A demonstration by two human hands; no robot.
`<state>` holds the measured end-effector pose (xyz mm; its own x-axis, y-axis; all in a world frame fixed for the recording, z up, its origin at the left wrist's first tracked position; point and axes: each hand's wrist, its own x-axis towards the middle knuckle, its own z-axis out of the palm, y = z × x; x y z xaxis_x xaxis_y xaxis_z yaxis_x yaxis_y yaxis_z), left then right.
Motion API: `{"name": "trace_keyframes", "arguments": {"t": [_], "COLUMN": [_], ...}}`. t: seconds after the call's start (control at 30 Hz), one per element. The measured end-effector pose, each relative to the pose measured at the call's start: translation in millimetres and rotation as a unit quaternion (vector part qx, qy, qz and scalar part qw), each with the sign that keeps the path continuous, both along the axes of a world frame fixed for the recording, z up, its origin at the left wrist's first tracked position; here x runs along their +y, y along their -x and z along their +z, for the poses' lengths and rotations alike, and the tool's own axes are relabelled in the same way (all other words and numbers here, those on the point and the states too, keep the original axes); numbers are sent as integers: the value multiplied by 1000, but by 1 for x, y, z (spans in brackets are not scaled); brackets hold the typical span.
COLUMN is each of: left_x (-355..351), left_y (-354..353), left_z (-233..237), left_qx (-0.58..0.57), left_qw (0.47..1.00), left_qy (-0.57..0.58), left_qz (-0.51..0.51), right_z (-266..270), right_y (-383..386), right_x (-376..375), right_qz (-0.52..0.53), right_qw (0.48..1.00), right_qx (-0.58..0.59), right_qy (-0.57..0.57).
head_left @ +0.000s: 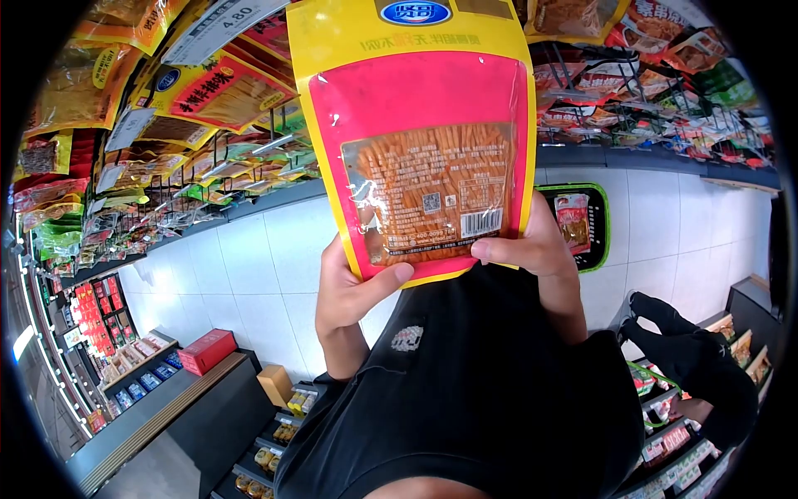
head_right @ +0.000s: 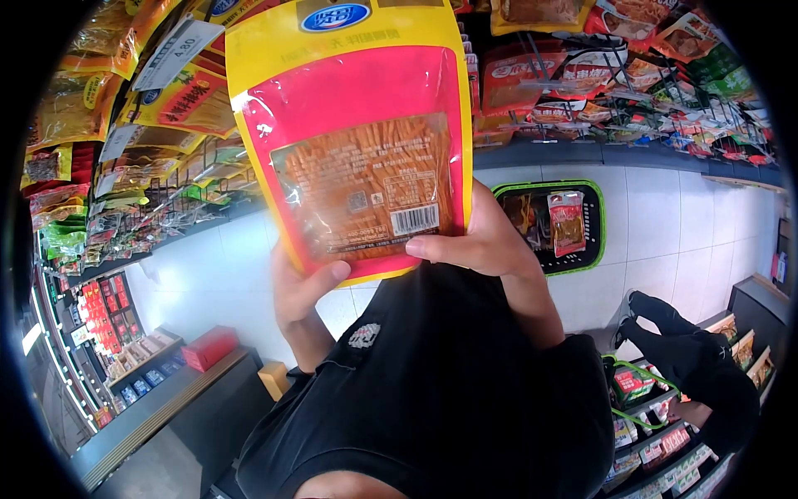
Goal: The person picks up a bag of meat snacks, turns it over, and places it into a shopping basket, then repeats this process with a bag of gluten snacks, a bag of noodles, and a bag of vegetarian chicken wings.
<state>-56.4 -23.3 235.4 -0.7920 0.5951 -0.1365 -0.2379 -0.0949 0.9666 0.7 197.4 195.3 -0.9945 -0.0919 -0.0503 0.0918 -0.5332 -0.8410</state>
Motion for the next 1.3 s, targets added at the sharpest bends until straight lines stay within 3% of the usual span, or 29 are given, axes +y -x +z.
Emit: {"name": "trace_keyframes", "arguments": {"t": [1.3], "left_x": [1], "left_y": [2], "left_z": [-3], "left_qx": [-16], "left_qw": [1000], "left_qy": [-10], "left_qz": [-1], "right_z": [-2], "right_y": [4], "right_x": [-4], "right_qz": [-22], "right_qw": [1000], "right_qx": [-6], "right_qy": [-12]}}
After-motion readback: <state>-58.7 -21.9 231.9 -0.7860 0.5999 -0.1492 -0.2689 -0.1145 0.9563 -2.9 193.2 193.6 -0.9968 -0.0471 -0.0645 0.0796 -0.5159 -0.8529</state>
